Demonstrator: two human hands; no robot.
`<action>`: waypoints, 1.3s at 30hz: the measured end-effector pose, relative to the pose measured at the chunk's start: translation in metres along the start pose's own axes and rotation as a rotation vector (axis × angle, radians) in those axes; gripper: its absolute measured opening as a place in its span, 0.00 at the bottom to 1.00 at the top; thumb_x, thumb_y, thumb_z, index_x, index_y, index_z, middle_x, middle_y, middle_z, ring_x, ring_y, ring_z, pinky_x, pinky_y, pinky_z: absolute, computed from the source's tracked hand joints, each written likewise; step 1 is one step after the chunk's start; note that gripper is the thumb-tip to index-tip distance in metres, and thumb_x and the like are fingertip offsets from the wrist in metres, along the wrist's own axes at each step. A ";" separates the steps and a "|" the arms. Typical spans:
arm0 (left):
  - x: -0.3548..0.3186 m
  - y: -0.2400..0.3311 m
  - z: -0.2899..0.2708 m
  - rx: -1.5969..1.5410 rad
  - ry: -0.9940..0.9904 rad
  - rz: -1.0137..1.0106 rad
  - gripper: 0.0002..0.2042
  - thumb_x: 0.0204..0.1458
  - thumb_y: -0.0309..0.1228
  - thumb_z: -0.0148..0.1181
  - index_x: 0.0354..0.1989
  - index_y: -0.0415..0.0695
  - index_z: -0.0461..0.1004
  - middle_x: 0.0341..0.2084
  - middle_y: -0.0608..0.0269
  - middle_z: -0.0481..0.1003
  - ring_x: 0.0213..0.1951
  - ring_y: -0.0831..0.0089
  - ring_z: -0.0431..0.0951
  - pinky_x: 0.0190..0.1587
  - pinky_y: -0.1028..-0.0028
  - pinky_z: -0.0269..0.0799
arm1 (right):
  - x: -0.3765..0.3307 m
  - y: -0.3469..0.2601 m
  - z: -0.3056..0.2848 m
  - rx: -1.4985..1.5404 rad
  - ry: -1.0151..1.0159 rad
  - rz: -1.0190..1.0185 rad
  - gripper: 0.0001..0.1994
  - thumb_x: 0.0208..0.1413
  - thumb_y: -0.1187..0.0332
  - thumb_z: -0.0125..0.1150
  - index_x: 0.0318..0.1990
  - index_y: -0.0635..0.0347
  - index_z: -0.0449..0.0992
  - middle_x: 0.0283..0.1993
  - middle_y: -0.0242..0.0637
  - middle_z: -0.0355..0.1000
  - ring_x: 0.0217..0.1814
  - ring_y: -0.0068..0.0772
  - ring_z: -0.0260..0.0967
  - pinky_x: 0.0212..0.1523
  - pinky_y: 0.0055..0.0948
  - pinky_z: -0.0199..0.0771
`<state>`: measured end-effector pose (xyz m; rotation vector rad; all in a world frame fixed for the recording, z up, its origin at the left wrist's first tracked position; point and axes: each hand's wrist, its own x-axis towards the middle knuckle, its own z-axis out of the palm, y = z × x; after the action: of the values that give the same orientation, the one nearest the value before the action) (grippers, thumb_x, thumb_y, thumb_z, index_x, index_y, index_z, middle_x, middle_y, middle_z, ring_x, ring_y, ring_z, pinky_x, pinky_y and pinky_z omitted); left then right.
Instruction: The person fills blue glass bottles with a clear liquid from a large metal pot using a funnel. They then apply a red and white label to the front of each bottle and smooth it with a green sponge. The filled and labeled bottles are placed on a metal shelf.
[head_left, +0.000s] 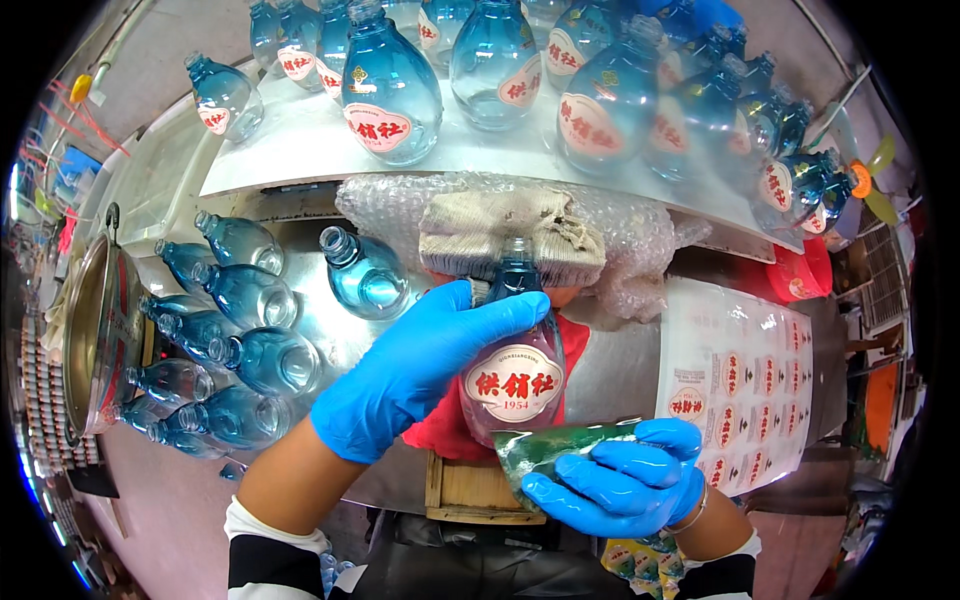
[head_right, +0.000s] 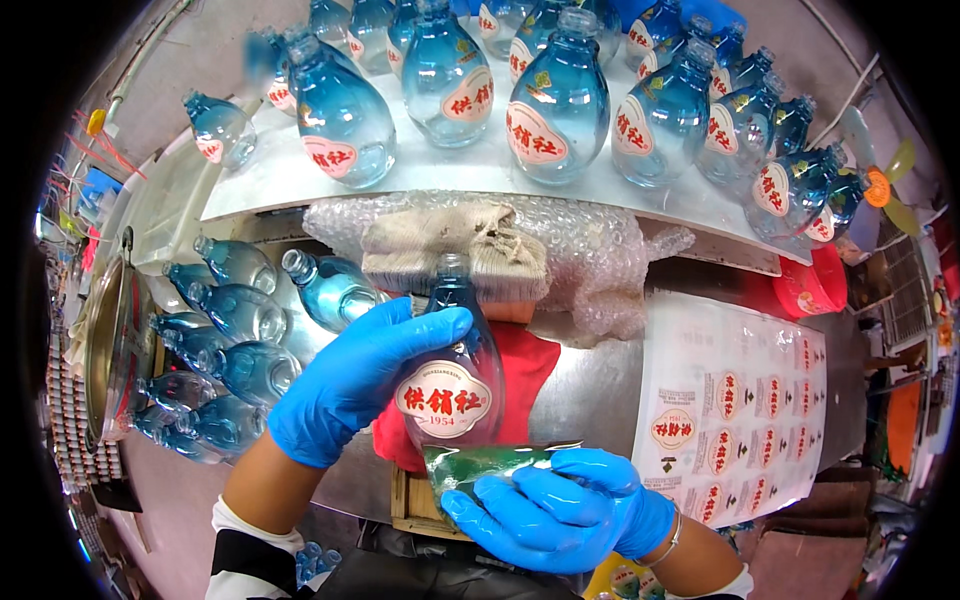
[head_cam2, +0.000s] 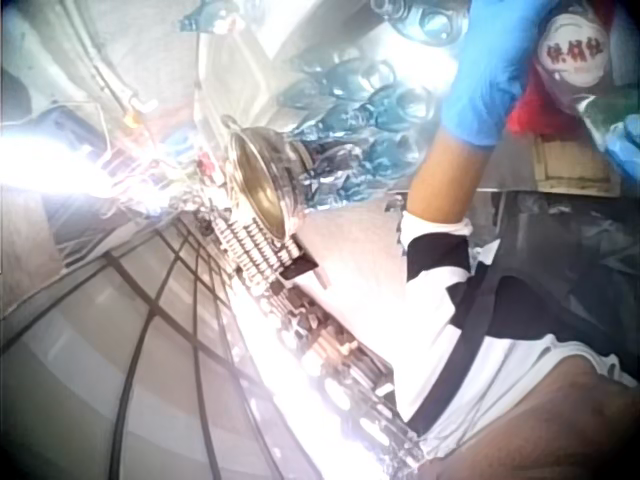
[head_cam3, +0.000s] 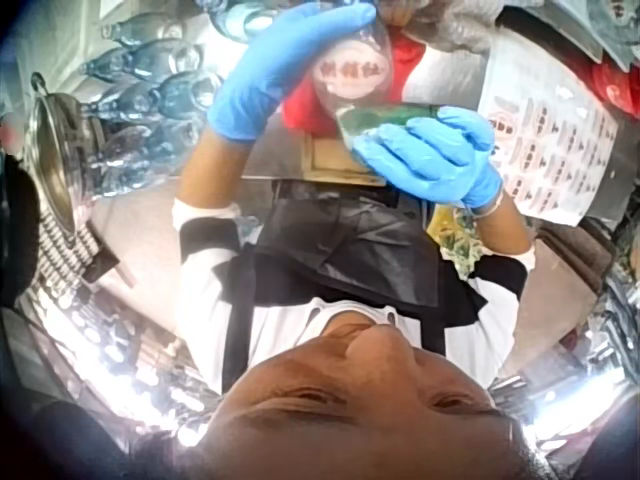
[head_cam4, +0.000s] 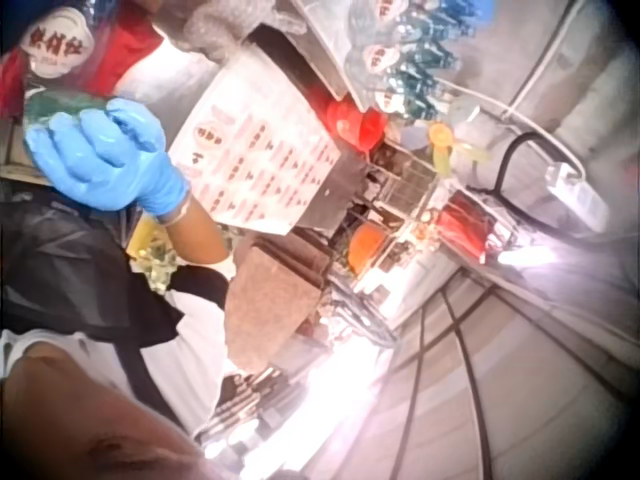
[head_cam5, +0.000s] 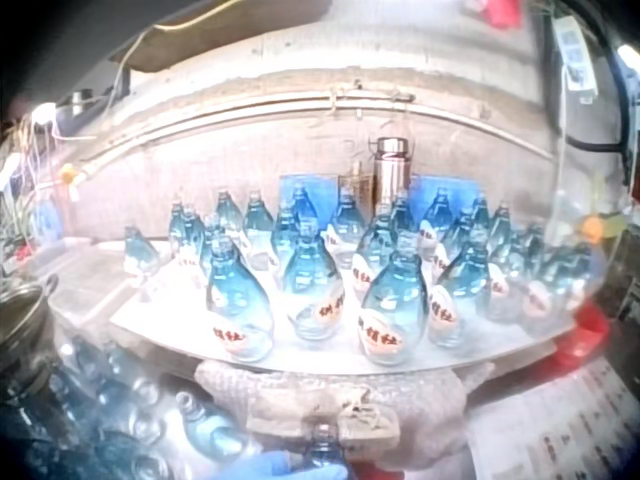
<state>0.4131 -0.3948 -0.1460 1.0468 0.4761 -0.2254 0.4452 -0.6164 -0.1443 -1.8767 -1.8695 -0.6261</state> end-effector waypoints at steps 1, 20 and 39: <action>0.001 0.000 0.000 0.027 0.008 -0.007 0.14 0.54 0.40 0.55 0.36 0.40 0.74 0.29 0.64 0.75 0.29 0.78 0.75 0.34 0.79 0.71 | 0.001 0.000 0.000 0.042 0.008 0.015 0.17 0.39 0.62 0.66 0.41 0.29 0.77 0.36 0.11 0.66 0.39 0.16 0.61 0.49 0.27 0.56; -0.021 -0.024 -0.005 -0.109 -0.040 0.189 0.26 0.62 0.41 0.32 0.62 0.34 0.52 0.55 0.50 0.63 0.56 0.64 0.65 0.60 0.68 0.60 | 0.091 0.072 0.021 0.462 -0.018 0.521 0.13 0.45 0.77 0.64 0.41 0.61 0.76 0.37 0.35 0.72 0.40 0.25 0.71 0.43 0.22 0.73; -0.019 -0.056 -0.029 0.256 -0.115 0.405 0.39 0.52 0.45 0.54 0.65 0.35 0.42 0.62 0.51 0.51 0.63 0.63 0.52 0.64 0.67 0.45 | 0.020 0.011 0.054 1.476 0.154 1.438 0.14 0.45 0.71 0.68 0.27 0.54 0.64 0.24 0.24 0.62 0.26 0.12 0.59 0.28 0.14 0.62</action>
<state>0.3665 -0.3977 -0.1918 1.3482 0.1251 0.0158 0.4574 -0.5691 -0.1760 -1.3481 -0.1459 0.8437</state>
